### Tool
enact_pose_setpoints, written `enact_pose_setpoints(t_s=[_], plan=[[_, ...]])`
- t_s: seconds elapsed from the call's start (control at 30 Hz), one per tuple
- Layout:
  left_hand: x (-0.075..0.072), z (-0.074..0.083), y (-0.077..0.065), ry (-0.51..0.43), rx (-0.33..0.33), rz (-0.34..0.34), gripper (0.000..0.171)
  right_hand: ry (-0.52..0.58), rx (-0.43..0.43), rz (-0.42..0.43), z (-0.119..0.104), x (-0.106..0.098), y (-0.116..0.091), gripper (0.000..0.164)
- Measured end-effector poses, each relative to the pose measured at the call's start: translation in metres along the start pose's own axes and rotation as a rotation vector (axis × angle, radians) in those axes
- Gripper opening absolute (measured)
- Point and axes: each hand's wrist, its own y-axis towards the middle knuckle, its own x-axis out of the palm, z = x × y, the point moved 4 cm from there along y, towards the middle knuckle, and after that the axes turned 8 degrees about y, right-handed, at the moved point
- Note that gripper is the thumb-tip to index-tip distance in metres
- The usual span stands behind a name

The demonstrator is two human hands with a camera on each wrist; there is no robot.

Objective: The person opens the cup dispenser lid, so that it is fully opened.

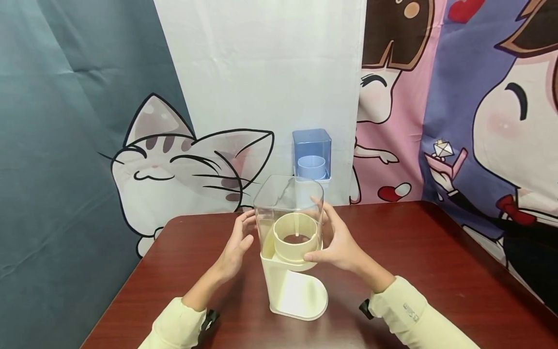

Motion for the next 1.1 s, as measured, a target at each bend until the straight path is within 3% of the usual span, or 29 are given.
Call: enact_pose_setpoints(t_s=[0.33,0.43,0.53,0.7,0.9,1.1], plan=[[0.013,0.022,-0.014,-0.049,0.096,-0.090,0.079,0.056,0.066,-0.220,-0.003,0.001,-0.003,0.103],[0.017,0.026,-0.022,-0.060,0.109,-0.103,0.088,0.038,0.074,-0.244,0.000,-0.003,-0.005,0.103],[0.023,0.026,-0.028,-0.043,0.115,-0.121,0.100,0.013,0.053,-0.231,0.004,-0.007,-0.010,0.104],[0.028,0.024,-0.033,0.004,0.082,-0.155,0.105,0.019,-0.025,-0.207,-0.005,-0.002,-0.012,0.100],[0.029,0.025,-0.034,-0.033,0.078,-0.147,0.105,-0.190,-0.113,-0.138,-0.033,0.011,-0.015,0.097],[0.034,0.024,-0.035,-0.045,0.081,-0.146,0.107,-0.344,-0.102,-0.016,-0.057,0.024,-0.018,0.110]])
